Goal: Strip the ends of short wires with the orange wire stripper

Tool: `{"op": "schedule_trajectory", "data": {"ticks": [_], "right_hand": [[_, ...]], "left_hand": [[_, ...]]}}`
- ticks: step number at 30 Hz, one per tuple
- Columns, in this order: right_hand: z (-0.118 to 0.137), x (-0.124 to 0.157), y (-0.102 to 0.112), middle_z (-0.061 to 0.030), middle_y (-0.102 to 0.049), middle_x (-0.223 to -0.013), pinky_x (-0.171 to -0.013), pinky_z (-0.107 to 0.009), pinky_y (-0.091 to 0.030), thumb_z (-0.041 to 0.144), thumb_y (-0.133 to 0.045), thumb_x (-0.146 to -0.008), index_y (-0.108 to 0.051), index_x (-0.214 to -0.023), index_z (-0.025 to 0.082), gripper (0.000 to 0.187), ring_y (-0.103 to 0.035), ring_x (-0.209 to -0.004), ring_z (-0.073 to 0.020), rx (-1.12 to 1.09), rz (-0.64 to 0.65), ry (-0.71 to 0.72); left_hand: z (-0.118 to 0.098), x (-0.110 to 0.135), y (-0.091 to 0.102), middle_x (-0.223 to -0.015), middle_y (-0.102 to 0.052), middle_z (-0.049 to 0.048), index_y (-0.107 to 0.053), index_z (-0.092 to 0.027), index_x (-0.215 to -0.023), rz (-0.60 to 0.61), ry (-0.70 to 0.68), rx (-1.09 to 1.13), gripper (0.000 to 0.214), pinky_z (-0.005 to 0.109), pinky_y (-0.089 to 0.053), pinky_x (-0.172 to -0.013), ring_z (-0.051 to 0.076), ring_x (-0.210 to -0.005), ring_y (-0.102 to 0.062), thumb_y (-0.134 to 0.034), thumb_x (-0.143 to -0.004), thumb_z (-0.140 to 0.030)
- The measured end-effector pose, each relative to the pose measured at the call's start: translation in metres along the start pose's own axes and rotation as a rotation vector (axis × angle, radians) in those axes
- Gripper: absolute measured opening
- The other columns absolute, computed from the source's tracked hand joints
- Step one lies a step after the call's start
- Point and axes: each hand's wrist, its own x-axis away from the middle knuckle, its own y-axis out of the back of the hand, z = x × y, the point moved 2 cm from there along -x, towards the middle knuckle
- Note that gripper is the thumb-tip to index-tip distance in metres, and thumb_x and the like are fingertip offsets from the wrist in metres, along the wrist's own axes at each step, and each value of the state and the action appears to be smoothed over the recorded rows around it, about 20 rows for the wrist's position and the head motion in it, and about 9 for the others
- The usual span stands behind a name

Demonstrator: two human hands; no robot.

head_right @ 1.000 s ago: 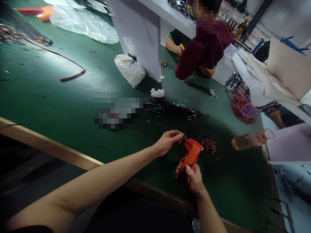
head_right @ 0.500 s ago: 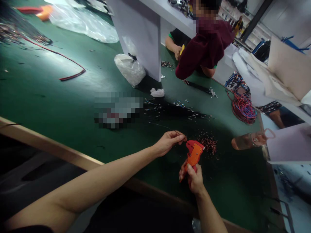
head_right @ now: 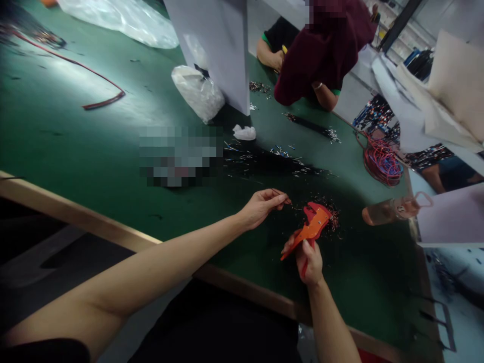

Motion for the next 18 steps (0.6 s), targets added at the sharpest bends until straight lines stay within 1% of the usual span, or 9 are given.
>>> {"op": "schedule_trajectory", "data": {"ticks": [4, 7, 11, 13, 16, 18], "right_hand": [[0.003, -0.001, 0.0, -0.0048, -0.062, -0.082, -0.068, -0.037, -0.05, 0.04, -0.066, -0.08, -0.063, -0.099, 0.018, 0.03, -0.06, -0.074, -0.0208, 0.022, -0.004, 0.014], [0.007, -0.001, -0.001, -0.0049, -0.063, -0.083, -0.07, -0.039, -0.051, 0.04, -0.067, -0.078, -0.063, -0.103, 0.019, 0.032, -0.06, -0.075, -0.0217, 0.04, -0.012, 0.053], [0.014, 0.001, -0.005, -0.0037, -0.062, -0.085, -0.076, -0.042, -0.051, 0.042, -0.065, -0.076, -0.065, -0.099, 0.022, 0.03, -0.06, -0.077, -0.0213, 0.023, -0.011, 0.091], [0.016, 0.001, -0.004, -0.0031, -0.061, -0.084, -0.077, -0.044, -0.052, 0.045, -0.062, -0.076, -0.064, -0.102, 0.024, 0.034, -0.06, -0.076, -0.0215, 0.034, -0.023, 0.097], [0.022, 0.001, 0.004, -0.0033, -0.062, -0.085, -0.075, -0.044, -0.052, 0.046, -0.059, -0.077, -0.061, -0.11, 0.024, 0.039, -0.061, -0.076, -0.0221, 0.146, -0.094, 0.15], [0.029, 0.0, 0.016, -0.0039, -0.064, -0.087, -0.072, -0.04, -0.051, 0.043, -0.061, -0.076, -0.06, -0.11, 0.023, 0.04, -0.062, -0.075, -0.0216, 0.337, -0.2, 0.219]], "left_hand": [[0.0, 0.0, 0.0, -0.072, -0.071, 0.0043, -0.069, -0.013, -0.068, -0.003, -0.026, -0.008, 0.033, 0.025, -0.043, -0.06, 0.008, -0.057, -0.051, -0.084, -0.055, -0.04], [0.001, 0.002, -0.002, -0.075, -0.072, 0.0058, -0.069, -0.013, -0.069, 0.004, -0.052, -0.06, 0.035, 0.025, -0.045, -0.06, 0.009, -0.059, -0.054, -0.084, -0.056, -0.043], [0.005, 0.008, -0.005, -0.077, -0.073, 0.0068, -0.07, -0.014, -0.066, 0.079, -0.103, -0.167, 0.031, 0.025, -0.047, -0.059, 0.01, -0.059, -0.056, -0.081, -0.06, -0.042], [0.008, 0.01, -0.006, -0.076, -0.073, 0.0066, -0.071, -0.014, -0.067, 0.133, -0.117, -0.219, 0.028, 0.025, -0.047, -0.058, 0.01, -0.057, -0.056, -0.08, -0.063, -0.04], [0.01, 0.011, -0.007, -0.076, -0.073, 0.0065, -0.072, -0.014, -0.068, 0.162, -0.158, -0.251, 0.026, 0.025, -0.048, -0.057, 0.01, -0.057, -0.057, -0.079, -0.065, -0.039], [0.009, 0.01, -0.006, -0.076, -0.073, 0.0068, -0.071, -0.014, -0.065, 0.144, -0.197, -0.242, 0.026, 0.025, -0.048, -0.057, 0.01, -0.059, -0.059, -0.079, -0.065, -0.038]]}}
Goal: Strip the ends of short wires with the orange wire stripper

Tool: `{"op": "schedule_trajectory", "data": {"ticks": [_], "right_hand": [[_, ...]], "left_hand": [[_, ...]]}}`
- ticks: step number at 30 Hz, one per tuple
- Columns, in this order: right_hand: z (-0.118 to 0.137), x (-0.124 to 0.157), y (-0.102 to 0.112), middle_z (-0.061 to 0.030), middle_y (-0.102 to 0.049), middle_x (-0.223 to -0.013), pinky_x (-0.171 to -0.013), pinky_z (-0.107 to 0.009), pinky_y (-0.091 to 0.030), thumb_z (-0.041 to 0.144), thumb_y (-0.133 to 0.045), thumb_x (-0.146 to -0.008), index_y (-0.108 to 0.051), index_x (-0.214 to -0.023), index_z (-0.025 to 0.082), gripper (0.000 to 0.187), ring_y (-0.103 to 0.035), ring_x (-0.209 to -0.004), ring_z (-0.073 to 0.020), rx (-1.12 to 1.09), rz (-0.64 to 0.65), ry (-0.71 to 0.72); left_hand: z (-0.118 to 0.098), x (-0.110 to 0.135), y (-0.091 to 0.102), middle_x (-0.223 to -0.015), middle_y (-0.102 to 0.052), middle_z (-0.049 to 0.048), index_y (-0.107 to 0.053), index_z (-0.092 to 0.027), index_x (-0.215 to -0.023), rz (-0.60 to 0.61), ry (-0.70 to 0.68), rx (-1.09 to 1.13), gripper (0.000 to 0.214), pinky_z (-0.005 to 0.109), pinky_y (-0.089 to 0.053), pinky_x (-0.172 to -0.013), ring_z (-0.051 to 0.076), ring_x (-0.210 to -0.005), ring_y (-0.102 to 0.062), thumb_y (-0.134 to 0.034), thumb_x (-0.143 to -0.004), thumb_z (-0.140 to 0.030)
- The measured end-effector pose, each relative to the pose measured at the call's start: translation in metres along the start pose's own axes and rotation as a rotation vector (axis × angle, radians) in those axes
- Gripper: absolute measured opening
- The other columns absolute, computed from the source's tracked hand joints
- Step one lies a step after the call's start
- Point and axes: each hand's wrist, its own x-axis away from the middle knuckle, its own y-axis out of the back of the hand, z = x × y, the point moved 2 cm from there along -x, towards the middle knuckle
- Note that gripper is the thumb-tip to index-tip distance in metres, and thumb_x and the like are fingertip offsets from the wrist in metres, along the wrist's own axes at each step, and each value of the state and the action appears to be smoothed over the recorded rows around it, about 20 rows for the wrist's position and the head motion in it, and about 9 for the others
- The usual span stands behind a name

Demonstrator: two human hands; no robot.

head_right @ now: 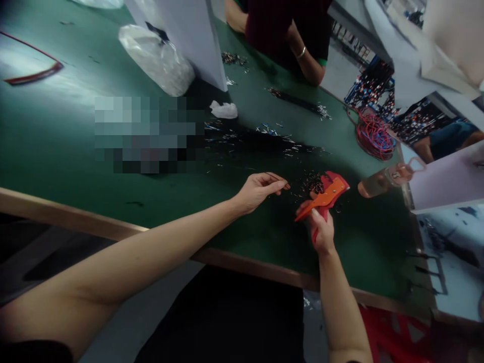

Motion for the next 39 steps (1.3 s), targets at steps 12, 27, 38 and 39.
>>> {"op": "schedule_trajectory", "data": {"ticks": [12, 27, 38, 39], "right_hand": [[-0.011, 0.011, 0.024, -0.0152, -0.063, -0.112, -0.082, -0.045, -0.045, 0.035, -0.062, -0.08, -0.057, -0.125, 0.018, 0.048, -0.057, -0.099, -0.0322, 1.477, 0.173, 0.36], [0.028, -0.026, -0.022, -0.0027, -0.072, -0.081, -0.088, -0.04, -0.037, 0.031, -0.052, -0.092, -0.064, -0.079, 0.022, 0.02, -0.066, -0.081, -0.02, 1.086, 0.032, 0.629], [0.032, -0.009, -0.004, -0.004, -0.069, -0.077, -0.08, -0.036, -0.043, 0.039, -0.048, -0.091, -0.061, -0.075, 0.021, 0.028, -0.063, -0.076, -0.02, 1.007, -0.161, 0.575], [0.032, -0.007, 0.001, -0.0042, -0.069, -0.077, -0.079, -0.035, -0.045, 0.04, -0.048, -0.091, -0.061, -0.075, 0.021, 0.028, -0.063, -0.075, -0.02, 1.004, -0.187, 0.551]], "left_hand": [[-0.009, -0.003, 0.007, -0.073, -0.074, 0.0065, -0.072, -0.015, -0.069, -0.094, -0.104, -0.032, 0.023, 0.025, -0.05, -0.055, 0.01, -0.054, -0.057, -0.079, -0.066, -0.037], [-0.009, 0.001, 0.005, -0.076, -0.075, 0.0081, -0.074, -0.015, -0.068, 0.068, -0.188, -0.253, 0.024, 0.024, -0.052, -0.056, 0.013, -0.06, -0.063, -0.07, -0.076, -0.038], [0.001, -0.003, 0.001, -0.068, -0.068, 0.0041, -0.066, -0.016, -0.062, -0.055, -0.166, -0.108, 0.029, 0.024, -0.047, -0.056, 0.01, -0.055, -0.055, -0.072, -0.07, -0.043], [-0.001, -0.006, 0.004, -0.067, -0.068, 0.0031, -0.066, -0.016, -0.067, -0.107, -0.158, -0.052, 0.029, 0.024, -0.046, -0.055, 0.009, -0.053, -0.053, -0.074, -0.069, -0.044]]}}
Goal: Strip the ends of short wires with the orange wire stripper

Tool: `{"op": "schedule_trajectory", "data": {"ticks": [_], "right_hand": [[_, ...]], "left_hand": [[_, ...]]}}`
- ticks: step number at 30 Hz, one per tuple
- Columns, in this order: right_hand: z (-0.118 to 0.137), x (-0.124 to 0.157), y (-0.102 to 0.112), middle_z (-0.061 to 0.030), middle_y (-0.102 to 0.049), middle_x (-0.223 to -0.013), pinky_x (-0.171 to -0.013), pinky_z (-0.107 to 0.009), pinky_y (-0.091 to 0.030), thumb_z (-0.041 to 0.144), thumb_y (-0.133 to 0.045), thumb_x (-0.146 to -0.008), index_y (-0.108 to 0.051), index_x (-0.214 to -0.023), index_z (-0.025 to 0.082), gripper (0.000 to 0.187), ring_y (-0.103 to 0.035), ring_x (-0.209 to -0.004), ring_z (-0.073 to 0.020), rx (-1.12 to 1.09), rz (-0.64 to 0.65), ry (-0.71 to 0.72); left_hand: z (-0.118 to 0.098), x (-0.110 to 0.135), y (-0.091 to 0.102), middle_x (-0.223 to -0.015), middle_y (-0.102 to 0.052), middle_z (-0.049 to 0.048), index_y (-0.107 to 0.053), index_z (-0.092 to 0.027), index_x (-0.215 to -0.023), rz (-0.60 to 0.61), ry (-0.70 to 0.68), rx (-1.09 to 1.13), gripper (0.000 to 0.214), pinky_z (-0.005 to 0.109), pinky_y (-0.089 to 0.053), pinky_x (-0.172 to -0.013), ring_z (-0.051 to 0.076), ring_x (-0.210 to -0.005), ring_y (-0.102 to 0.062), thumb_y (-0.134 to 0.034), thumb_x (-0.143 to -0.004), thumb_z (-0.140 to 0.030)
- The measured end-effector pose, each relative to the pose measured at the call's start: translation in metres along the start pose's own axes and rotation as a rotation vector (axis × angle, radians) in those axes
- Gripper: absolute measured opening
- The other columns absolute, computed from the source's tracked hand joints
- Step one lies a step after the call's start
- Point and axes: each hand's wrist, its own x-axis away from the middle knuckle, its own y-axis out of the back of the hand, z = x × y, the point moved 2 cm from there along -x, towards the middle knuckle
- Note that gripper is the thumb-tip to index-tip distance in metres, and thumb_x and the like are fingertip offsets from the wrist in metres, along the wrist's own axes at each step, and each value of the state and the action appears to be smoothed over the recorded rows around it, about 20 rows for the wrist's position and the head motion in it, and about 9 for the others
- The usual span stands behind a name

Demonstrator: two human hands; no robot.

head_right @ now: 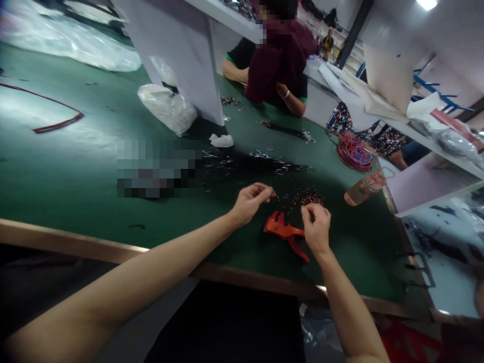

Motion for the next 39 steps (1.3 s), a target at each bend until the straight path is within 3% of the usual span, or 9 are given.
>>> {"op": "schedule_trajectory", "data": {"ticks": [3, 9, 12, 16, 20, 25, 34, 37, 39], "right_hand": [[-0.016, 0.002, 0.01, -0.0051, -0.069, -0.079, -0.076, -0.034, -0.047, 0.042, -0.048, -0.09, -0.063, -0.078, 0.02, 0.029, -0.062, -0.075, -0.0202, 0.012, -0.003, -0.068], [-0.057, -0.007, 0.017, -0.0096, -0.072, -0.09, -0.079, -0.037, -0.051, 0.044, -0.051, -0.084, -0.068, -0.092, 0.017, 0.033, -0.065, -0.08, -0.0219, 0.048, 0.025, -0.122], [-0.066, -0.005, 0.024, -0.0125, -0.072, -0.096, -0.08, -0.039, -0.052, 0.044, -0.05, -0.085, -0.067, -0.1, 0.014, 0.039, -0.066, -0.083, -0.0231, 0.057, 0.04, -0.131], [-0.055, 0.013, 0.03, -0.013, -0.072, -0.097, -0.081, -0.038, -0.052, 0.04, -0.048, -0.088, -0.066, -0.103, 0.012, 0.037, -0.066, -0.085, -0.0228, 0.047, 0.118, -0.08], [-0.033, 0.04, 0.015, -0.0107, -0.071, -0.103, -0.089, -0.039, -0.049, 0.037, -0.055, -0.085, -0.068, -0.103, 0.018, 0.029, -0.065, -0.097, -0.0247, 0.052, 0.255, 0.024], [-0.015, 0.062, -0.01, -0.0173, -0.061, -0.125, -0.091, -0.048, -0.046, 0.04, -0.062, -0.083, -0.057, -0.126, 0.016, 0.05, -0.056, -0.111, -0.0327, 0.364, 0.422, 0.2], [-0.018, 0.063, -0.023, -0.0188, -0.063, -0.118, -0.087, -0.05, -0.047, 0.029, -0.055, -0.087, -0.057, -0.127, 0.016, 0.042, -0.056, -0.102, -0.0334, 0.431, 0.394, 0.189], [-0.022, 0.053, -0.016, -0.0192, -0.064, -0.116, -0.09, -0.051, -0.047, 0.03, -0.052, -0.087, -0.061, -0.121, 0.014, 0.038, -0.057, -0.103, -0.0333, 0.259, 0.35, 0.104], [-0.025, 0.043, -0.008, -0.0165, -0.065, -0.114, -0.093, -0.048, -0.047, 0.035, -0.049, -0.088, -0.062, -0.116, 0.015, 0.037, -0.059, -0.105, -0.0305, -0.01, 0.299, -0.005]], "left_hand": [[-0.002, -0.007, 0.005, -0.066, -0.068, 0.0028, -0.064, -0.016, -0.071, -0.091, 0.018, 0.079, 0.033, 0.024, -0.044, -0.054, 0.009, -0.052, -0.051, -0.077, -0.063, -0.046], [0.009, -0.01, 0.003, -0.064, -0.068, 0.0039, -0.065, -0.014, -0.068, -0.047, 0.043, 0.052, 0.039, 0.024, -0.041, -0.052, 0.008, -0.049, -0.049, -0.081, -0.057, -0.048], [0.012, -0.01, 0.004, -0.064, -0.069, 0.0044, -0.066, -0.013, -0.069, -0.051, 0.008, 0.013, 0.04, 0.024, -0.041, -0.051, 0.008, -0.049, -0.049, -0.08, -0.058, -0.049], [0.012, -0.01, 0.005, -0.066, -0.07, 0.0052, -0.067, -0.013, -0.069, -0.034, 0.0, -0.011, 0.041, 0.023, -0.041, -0.052, 0.008, -0.05, -0.049, -0.081, -0.057, -0.049], [0.013, -0.01, 0.006, -0.067, -0.07, 0.006, -0.068, -0.013, -0.068, -0.045, 0.003, -0.028, 0.041, 0.024, -0.042, -0.052, 0.009, -0.051, -0.05, -0.081, -0.056, -0.049], [0.014, -0.011, 0.009, -0.069, -0.07, 0.0061, -0.069, -0.013, -0.068, -0.074, -0.031, -0.096, 0.037, 0.024, -0.044, -0.053, 0.009, -0.052, -0.051, -0.079, -0.058, -0.048], [0.014, -0.012, 0.012, -0.067, -0.07, 0.0048, -0.07, -0.014, -0.067, -0.138, -0.066, -0.173, 0.034, 0.024, -0.042, -0.052, 0.01, -0.051, -0.051, -0.077, -0.061, -0.047], [0.015, -0.012, 0.014, -0.066, -0.069, 0.0045, -0.07, -0.014, -0.068, -0.171, -0.059, -0.176, 0.034, 0.024, -0.041, -0.052, 0.01, -0.051, -0.05, -0.077, -0.061, -0.047], [0.016, -0.012, 0.015, -0.066, -0.069, 0.0045, -0.07, -0.015, -0.068, -0.186, -0.06, -0.185, 0.034, 0.024, -0.041, -0.052, 0.01, -0.051, -0.051, -0.076, -0.062, -0.047]]}}
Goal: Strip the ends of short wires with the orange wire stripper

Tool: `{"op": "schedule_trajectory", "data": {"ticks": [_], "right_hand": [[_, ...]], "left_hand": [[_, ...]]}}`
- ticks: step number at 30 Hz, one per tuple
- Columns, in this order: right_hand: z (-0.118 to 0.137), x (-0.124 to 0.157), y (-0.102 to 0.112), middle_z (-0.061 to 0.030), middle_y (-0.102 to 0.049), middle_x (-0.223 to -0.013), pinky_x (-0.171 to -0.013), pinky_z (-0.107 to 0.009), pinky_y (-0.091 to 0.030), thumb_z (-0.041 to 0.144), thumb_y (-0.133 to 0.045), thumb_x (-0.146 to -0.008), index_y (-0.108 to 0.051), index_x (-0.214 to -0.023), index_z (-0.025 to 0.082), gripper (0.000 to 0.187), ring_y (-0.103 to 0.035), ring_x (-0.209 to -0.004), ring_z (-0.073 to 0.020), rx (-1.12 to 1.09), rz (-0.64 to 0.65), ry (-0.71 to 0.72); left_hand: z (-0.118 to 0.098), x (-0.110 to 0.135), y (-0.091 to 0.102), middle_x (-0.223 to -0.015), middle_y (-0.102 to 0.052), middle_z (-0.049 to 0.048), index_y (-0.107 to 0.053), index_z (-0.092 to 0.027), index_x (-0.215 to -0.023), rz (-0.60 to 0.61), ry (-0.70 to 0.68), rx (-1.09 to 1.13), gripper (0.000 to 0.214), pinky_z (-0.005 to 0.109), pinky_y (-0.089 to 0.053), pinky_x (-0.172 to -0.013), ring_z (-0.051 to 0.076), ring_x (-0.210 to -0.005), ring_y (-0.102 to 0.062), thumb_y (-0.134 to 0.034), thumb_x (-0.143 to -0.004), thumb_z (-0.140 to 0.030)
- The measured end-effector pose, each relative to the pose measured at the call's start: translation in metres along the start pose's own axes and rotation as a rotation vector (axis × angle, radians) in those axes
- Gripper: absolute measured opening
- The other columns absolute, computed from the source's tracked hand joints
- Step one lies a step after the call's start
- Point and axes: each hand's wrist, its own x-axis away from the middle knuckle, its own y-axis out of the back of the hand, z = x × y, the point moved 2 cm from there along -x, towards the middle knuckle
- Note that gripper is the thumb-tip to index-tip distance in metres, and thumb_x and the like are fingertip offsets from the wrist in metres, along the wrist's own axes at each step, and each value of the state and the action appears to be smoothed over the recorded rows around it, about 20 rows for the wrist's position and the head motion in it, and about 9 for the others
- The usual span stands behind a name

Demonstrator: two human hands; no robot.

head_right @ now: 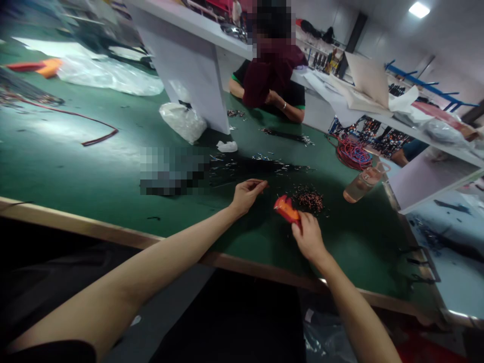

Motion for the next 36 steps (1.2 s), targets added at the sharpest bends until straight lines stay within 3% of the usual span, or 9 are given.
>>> {"op": "schedule_trajectory", "data": {"ticks": [3, 5, 9, 13, 18, 23, 31, 36], "right_hand": [[0.0, -0.013, 0.009, -0.01, -0.069, -0.103, -0.081, -0.042, -0.055, 0.048, -0.044, -0.091, -0.061, -0.108, 0.019, 0.038, -0.067, -0.092, -0.0253, -0.599, -0.022, -0.217], [0.006, -0.021, 0.007, -0.0095, -0.071, -0.101, -0.073, -0.042, -0.058, 0.054, -0.05, -0.087, -0.06, -0.103, 0.02, 0.039, -0.07, -0.086, -0.0257, -0.949, 0.009, -0.33], [0.019, -0.033, -0.005, -0.0102, -0.074, -0.099, -0.071, -0.047, -0.06, 0.046, -0.069, -0.075, -0.06, -0.1, 0.021, 0.037, -0.072, -0.08, -0.0274, -1.238, 0.12, -0.41], [0.02, -0.047, -0.018, -0.0093, -0.073, -0.099, -0.076, -0.044, -0.059, 0.037, -0.073, -0.072, -0.062, -0.101, 0.021, 0.034, -0.072, -0.083, -0.0263, -1.171, 0.188, -0.363], [0.024, -0.062, -0.04, -0.0048, -0.07, -0.098, -0.077, -0.037, -0.058, 0.033, -0.07, -0.075, -0.061, -0.102, 0.024, 0.03, -0.069, -0.084, -0.0218, -0.962, 0.083, -0.247], [0.028, -0.063, -0.051, -0.0068, -0.069, -0.101, -0.08, -0.038, -0.057, 0.034, -0.065, -0.081, -0.061, -0.105, 0.023, 0.027, -0.067, -0.088, -0.0223, -0.799, 0.075, -0.169], [0.027, -0.062, -0.05, -0.006, -0.068, -0.103, -0.083, -0.035, -0.055, 0.029, -0.068, -0.08, -0.06, -0.108, 0.023, 0.03, -0.067, -0.091, -0.0213, -0.917, 0.078, -0.233], [0.027, -0.059, -0.051, -0.0058, -0.066, -0.108, -0.086, -0.035, -0.054, 0.029, -0.068, -0.081, -0.059, -0.113, 0.023, 0.033, -0.065, -0.096, -0.0211, -0.964, 0.117, -0.237]], "left_hand": [[0.0, 0.0, 0.0, -0.068, -0.069, 0.0045, -0.07, -0.015, -0.069, -0.011, -0.004, -0.014, 0.034, 0.025, -0.041, -0.053, 0.01, -0.052, -0.052, -0.075, -0.063, -0.048], [-0.001, 0.0, -0.001, -0.067, -0.069, 0.0043, -0.07, -0.015, -0.07, -0.021, -0.002, -0.017, 0.034, 0.025, -0.042, -0.053, 0.011, -0.052, -0.052, -0.075, -0.064, -0.048], [-0.004, 0.0, -0.003, -0.065, -0.069, 0.004, -0.071, -0.015, -0.071, -0.028, 0.011, -0.038, 0.033, 0.025, -0.043, -0.052, 0.012, -0.052, -0.054, -0.074, -0.065, -0.047], [-0.005, 0.002, -0.002, -0.068, -0.071, 0.0048, -0.072, -0.016, -0.072, -0.03, 0.033, -0.048, 0.029, 0.025, -0.046, -0.052, 0.013, -0.054, -0.058, -0.075, -0.067, -0.045], [-0.01, 0.004, 0.002, -0.073, -0.073, 0.0056, -0.074, -0.017, -0.074, -0.085, 0.061, -0.022, 0.027, 0.025, -0.05, -0.055, 0.014, -0.056, -0.061, -0.074, -0.069, -0.043], [-0.015, 0.008, 0.002, -0.079, -0.075, 0.0073, -0.075, -0.016, -0.075, -0.098, 0.093, 0.064, 0.027, 0.026, -0.053, -0.055, 0.013, -0.055, -0.062, -0.076, -0.067, -0.042], [-0.022, 0.018, -0.002, -0.074, -0.075, 0.0066, -0.075, -0.015, -0.074, -0.045, 0.122, 0.107, 0.024, 0.024, -0.053, -0.053, 0.013, -0.054, -0.063, -0.079, -0.066, -0.038], [-0.024, 0.018, -0.002, -0.07, -0.074, 0.0051, -0.075, -0.015, -0.074, -0.076, 0.101, 0.116, 0.022, 0.023, -0.053, -0.052, 0.012, -0.053, -0.062, -0.081, -0.064, -0.035]]}}
